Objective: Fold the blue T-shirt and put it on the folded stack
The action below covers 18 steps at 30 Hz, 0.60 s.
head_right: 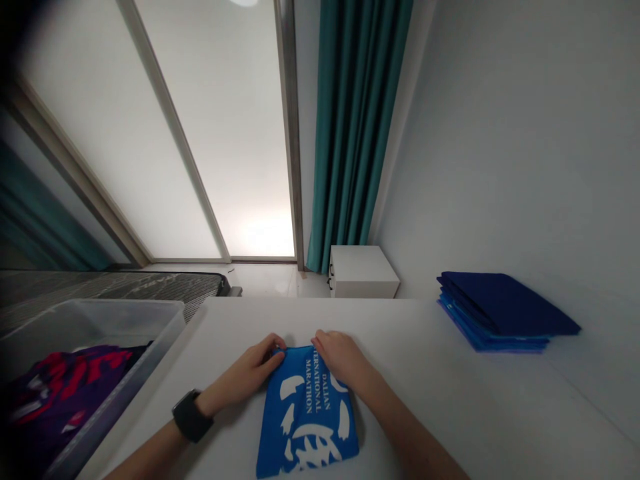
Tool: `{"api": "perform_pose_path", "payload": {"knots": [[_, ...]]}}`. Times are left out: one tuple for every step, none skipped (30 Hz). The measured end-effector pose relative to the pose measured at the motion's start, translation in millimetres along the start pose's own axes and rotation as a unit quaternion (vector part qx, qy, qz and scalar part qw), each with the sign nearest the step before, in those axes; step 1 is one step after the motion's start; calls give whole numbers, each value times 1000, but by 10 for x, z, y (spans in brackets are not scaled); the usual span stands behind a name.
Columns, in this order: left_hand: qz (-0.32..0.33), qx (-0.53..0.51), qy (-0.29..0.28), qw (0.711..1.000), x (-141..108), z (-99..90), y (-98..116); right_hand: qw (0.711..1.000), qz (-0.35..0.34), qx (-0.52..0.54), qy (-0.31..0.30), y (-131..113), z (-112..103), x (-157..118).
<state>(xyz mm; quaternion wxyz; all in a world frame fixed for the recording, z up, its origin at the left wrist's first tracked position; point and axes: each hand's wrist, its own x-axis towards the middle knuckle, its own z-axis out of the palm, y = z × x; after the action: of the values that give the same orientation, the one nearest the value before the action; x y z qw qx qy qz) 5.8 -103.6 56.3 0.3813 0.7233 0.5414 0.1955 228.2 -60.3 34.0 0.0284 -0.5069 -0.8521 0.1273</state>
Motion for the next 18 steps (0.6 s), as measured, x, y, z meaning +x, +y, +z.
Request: {"api": "perform_pose_path", "payload": {"knots": [[1, -8, 13, 1000, 7, 11, -10, 1000, 0, 3, 0, -6, -7, -5], [2, -12, 26, 1000, 14, 24, -22, 1000, -1, 7, 0, -11, -16, -10], [4, -13, 40, 999, 22, 38, -35, 1000, -2, 11, 0, -17, -25, -16], [6, -12, 52, 999, 30, 54, -50, 1000, -4, 13, 0, -20, -33, -21], [9, -7, 64, 998, 38, 71, -66, 1000, -8, 14, 0, -21, -40, -24], [15, -1, 76, 997, 46, 91, -84, 1000, -11, 14, -1, -20, -44, -26], [23, 8, 89, 996, 54, 112, -104, 1000, -14, 14, -2, -17, -46, -26], [32, 21, 99, 994, 62, 136, -126, 1000, -16, 14, -4, -13, -45, -23], [38, 37, 106, 993, 71, 161, -149, 1000, -17, 14, -5, -9, -43, -17], [40, 57, 111, 991, 80, 185, -170, 1000, -16, 13, -5, -5, -40, -8], [39, 79, 111, 990, 89, 206, -187, 1000, -13, 11, -7, -2, -36, 2], [34, 100, 108, 989, 98, 224, -199, 1000, -10, 8, -10, -1, -33, 14], [27, 118, 102, 987, 107, 236, -205, 1000, -7, 5, -14, -2, -30, 28], [20, 131, 97, 986, 116, 242, -203, 1000, -5, 3, -19, -3, -28, 42], [15, 140, 92, 986, 125, 241, -195, 1000, -4, 3, -23, -4, -27, 55], [11, 145, 86, 986, 133, 234, -183, 1000, -3, 3, -26, -6, -26, 67], [7, 148, 81, 986, 141, 223, -167, 1000, -4, 4, -28, -6, -26, 77], [5, 151, 78, 985, 149, 209, -151, 1000, -4, 5, -28, -6, -26, 84]]}}
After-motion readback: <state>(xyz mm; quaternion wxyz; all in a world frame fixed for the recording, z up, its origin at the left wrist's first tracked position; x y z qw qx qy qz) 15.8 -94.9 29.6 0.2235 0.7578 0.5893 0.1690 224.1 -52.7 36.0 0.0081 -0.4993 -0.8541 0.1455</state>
